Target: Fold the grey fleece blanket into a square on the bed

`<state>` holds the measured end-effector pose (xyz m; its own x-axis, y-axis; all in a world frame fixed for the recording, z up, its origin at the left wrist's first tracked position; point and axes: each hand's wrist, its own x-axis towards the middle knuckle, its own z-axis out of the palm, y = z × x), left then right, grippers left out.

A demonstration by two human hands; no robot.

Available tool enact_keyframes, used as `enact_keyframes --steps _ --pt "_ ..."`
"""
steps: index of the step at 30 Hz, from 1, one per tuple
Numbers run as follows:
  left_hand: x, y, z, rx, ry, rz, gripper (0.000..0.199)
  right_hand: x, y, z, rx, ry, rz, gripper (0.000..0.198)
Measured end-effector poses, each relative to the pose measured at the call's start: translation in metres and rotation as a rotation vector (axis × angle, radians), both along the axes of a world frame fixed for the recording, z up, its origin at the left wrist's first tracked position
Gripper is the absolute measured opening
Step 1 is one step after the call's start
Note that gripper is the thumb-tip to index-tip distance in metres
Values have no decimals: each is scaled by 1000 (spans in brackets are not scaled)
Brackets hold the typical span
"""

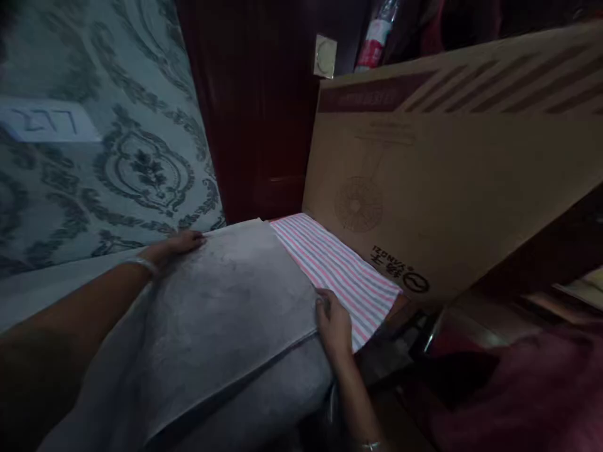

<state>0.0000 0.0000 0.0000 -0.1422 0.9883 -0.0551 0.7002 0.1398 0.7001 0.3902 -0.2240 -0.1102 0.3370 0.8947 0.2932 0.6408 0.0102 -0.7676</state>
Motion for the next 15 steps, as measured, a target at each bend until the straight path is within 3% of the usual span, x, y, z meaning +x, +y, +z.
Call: enact_keyframes --steps 4,7,11,15 --pt "-39 -38 -1 73 -68 122 10 -1 -3 2 41 -14 3 53" --pt "-53 -67 -13 166 -202 272 20 -1 -4 0 53 -24 3 53" --pt "-51 -102 -32 210 -488 414 33 -1 -4 -2 50 -52 -3 54" --pt "-40 -137 -38 143 -775 403 36 -1 -4 -2 52 -76 -6 55"
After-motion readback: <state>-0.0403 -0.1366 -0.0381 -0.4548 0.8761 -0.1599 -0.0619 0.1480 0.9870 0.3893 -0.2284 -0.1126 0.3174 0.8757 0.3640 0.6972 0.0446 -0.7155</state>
